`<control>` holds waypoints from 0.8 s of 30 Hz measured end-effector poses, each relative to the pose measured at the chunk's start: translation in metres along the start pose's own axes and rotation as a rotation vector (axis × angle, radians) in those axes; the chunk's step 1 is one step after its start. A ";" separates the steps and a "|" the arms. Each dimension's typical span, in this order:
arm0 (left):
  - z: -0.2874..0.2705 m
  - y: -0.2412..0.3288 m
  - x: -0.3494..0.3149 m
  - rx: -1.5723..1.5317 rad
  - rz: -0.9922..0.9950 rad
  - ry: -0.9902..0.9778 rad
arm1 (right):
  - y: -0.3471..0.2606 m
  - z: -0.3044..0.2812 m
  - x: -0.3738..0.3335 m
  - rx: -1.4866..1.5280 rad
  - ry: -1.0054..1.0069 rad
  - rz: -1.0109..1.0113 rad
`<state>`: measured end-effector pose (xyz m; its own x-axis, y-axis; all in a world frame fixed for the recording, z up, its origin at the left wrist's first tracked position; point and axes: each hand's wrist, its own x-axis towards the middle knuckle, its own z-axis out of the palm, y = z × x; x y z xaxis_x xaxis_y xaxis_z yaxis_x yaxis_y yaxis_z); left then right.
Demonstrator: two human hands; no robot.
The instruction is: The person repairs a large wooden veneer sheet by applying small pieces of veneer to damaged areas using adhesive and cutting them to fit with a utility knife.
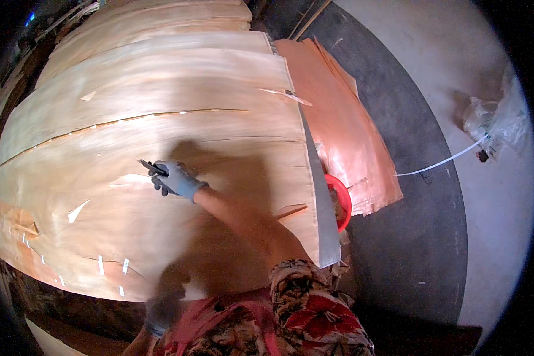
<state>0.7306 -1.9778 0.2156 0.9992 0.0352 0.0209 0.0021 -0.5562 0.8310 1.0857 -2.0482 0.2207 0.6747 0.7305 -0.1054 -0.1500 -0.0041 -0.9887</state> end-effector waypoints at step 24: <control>0.300 0.187 0.198 -0.470 -0.269 -0.487 | -0.156 -0.687 -0.602 -0.301 1.349 -0.232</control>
<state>0.9410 -2.3239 0.2080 0.8717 -0.3141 -0.3761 0.3414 -0.1611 0.9260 1.1994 -2.9563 0.3647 0.8542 -0.4753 0.2110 0.1018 -0.2451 -0.9641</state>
